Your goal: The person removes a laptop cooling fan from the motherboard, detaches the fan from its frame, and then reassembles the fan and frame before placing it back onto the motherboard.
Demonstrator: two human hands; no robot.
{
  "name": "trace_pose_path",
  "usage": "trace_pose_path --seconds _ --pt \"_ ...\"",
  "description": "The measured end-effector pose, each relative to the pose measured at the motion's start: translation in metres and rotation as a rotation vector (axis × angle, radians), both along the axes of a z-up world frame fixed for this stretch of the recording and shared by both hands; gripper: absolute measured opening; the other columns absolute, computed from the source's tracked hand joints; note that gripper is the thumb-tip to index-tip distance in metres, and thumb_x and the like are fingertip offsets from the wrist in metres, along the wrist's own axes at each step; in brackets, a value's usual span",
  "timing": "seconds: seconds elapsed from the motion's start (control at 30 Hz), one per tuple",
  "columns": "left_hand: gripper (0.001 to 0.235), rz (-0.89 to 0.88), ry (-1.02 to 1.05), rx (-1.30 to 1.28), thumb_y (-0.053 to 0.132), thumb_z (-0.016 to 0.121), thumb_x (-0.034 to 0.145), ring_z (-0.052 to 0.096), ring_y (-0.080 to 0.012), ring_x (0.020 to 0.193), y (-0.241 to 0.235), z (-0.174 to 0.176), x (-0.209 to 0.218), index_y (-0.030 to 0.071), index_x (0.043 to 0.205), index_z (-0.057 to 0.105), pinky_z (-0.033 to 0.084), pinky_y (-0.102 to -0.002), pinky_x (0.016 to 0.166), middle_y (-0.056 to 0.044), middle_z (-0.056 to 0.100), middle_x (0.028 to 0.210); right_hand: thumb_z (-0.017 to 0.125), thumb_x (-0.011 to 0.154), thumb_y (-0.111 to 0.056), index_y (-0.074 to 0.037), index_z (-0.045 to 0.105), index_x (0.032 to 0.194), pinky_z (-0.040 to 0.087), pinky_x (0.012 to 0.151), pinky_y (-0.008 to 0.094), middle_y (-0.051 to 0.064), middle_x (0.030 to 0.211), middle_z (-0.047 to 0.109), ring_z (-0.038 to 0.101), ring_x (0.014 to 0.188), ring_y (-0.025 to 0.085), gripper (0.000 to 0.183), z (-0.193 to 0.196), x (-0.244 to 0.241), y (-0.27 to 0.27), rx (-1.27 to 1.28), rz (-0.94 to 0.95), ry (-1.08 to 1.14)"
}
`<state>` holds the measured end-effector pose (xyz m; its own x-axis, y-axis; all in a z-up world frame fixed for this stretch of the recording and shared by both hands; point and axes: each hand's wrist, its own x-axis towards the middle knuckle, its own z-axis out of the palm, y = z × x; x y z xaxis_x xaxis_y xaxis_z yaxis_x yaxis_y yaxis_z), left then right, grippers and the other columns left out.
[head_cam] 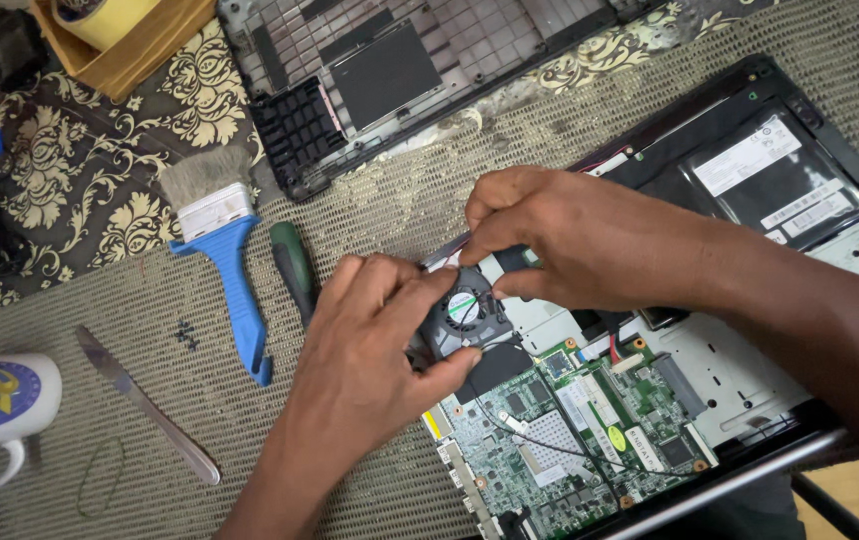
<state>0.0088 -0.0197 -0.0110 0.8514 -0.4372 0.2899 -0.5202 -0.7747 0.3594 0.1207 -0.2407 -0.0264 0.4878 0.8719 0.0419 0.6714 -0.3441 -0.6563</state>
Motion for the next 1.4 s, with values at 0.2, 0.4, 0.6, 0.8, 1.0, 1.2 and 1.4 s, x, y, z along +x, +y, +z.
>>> trace_pose_path --seconds 0.2,0.4,0.6,0.8,1.0,1.2,1.4 --pt "0.065 -0.04 0.144 -0.064 0.035 0.096 0.069 0.05 -0.0254 0.09 0.003 -0.007 -0.005 0.008 0.122 0.069 0.048 -0.041 0.08 -0.004 0.054 0.098 0.09 0.075 -0.025 -0.02 0.083 0.108 0.055 0.076 0.035 -0.003 0.108 0.062 0.066 0.097 0.016 0.035 0.008 0.001 -0.002 -0.085 -0.013 0.072" --pt "0.062 0.027 0.119 -0.017 0.036 0.094 0.072 0.049 -0.0255 0.09 0.0 -0.002 -0.005 0.011 0.123 0.068 0.047 -0.041 0.078 -0.004 0.055 0.098 0.085 0.079 -0.021 -0.015 0.078 0.113 0.054 0.086 0.038 0.003 0.113 0.064 0.066 0.107 0.021 0.035 0.004 0.001 -0.003 -0.017 0.022 0.01" --pt "0.061 0.074 0.111 -0.089 0.037 0.091 0.076 0.054 -0.0278 0.095 0.005 -0.007 -0.001 0.01 0.125 0.067 0.051 -0.043 0.08 -0.006 0.058 0.103 0.077 0.086 -0.018 -0.008 0.071 0.122 0.052 0.088 0.04 0.005 0.108 0.065 0.066 0.103 0.025 0.037 0.006 0.0 -0.001 0.051 0.052 -0.044" --pt "0.062 0.021 0.122 0.042 0.039 0.092 0.075 0.051 -0.025 0.089 0.0 0.003 -0.007 0.007 0.122 0.067 0.047 -0.04 0.079 -0.005 0.059 0.1 0.078 0.085 -0.022 -0.014 0.074 0.11 0.056 0.088 0.041 0.004 0.113 0.065 0.067 0.106 0.024 0.026 0.007 -0.001 -0.002 0.02 0.046 -0.017" --pt "0.061 -0.032 0.184 -0.017 0.033 0.091 0.076 0.048 -0.0275 0.091 -0.001 0.004 -0.009 0.004 0.124 0.064 0.046 -0.043 0.08 -0.007 0.05 0.098 0.082 0.083 -0.021 -0.012 0.076 0.11 0.052 0.083 0.042 0.006 0.109 0.061 0.064 0.102 0.026 0.029 0.0 -0.001 -0.004 0.051 0.1 -0.105" --pt "0.053 0.05 0.078 -0.078 0.027 0.084 0.082 0.052 -0.0245 0.096 0.003 0.003 -0.005 0.004 0.125 0.065 0.053 -0.036 0.084 -0.007 0.056 0.111 0.077 0.085 -0.014 -0.007 0.071 0.12 0.057 0.088 0.041 0.007 0.107 0.072 0.069 0.098 0.025 0.036 0.015 -0.005 0.005 0.124 0.043 -0.041" --pt "0.058 0.159 0.483 -0.234 0.02 0.072 0.085 0.063 -0.0086 0.091 0.015 0.029 0.0 0.026 0.14 0.056 0.067 -0.016 0.051 0.004 0.076 0.105 0.072 0.088 -0.003 -0.003 0.072 0.106 0.071 0.08 0.02 0.009 0.098 0.078 0.08 0.088 0.015 0.018 0.022 -0.012 0.008 0.252 0.015 0.336"
